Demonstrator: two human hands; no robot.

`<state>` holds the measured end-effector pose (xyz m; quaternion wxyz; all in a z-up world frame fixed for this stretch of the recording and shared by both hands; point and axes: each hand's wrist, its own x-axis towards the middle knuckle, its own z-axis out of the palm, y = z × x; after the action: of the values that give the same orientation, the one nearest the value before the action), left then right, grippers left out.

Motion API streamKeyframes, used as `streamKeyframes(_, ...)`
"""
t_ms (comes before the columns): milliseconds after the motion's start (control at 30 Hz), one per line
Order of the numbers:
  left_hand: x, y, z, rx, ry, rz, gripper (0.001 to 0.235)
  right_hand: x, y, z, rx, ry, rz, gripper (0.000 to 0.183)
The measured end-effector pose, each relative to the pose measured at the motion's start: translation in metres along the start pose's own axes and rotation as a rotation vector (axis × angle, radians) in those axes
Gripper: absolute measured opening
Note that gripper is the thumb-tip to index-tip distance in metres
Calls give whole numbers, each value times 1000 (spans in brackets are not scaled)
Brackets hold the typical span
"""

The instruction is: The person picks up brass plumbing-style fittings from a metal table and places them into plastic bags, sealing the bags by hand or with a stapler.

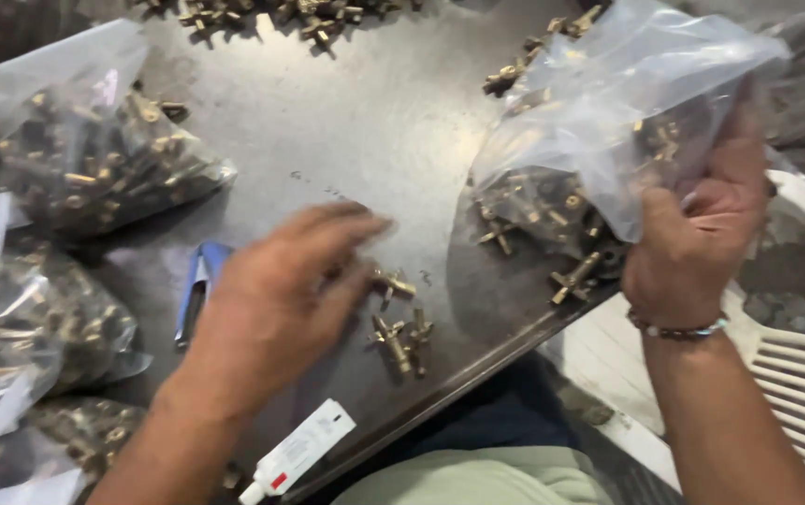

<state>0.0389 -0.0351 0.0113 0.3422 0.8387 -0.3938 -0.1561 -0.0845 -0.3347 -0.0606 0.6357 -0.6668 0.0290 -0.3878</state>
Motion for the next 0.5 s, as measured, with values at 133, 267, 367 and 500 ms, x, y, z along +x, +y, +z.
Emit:
streamKeyframes(133,-17,-2,-11,152,292,-59,29,4,-3,6,-27,8,-29,71)
streamKeyframes(267,-28,-15,2,158,247,-14,32,5,-3,4,29,26,4,63)
streamKeyframes(367,-20,-10,-1,-130,168,-293,33,8,-6,8,67,33,24,58)
streamKeyframes(500,-5,-10,0,4,256,-42,30,6,-3,5,61,58,39,59)
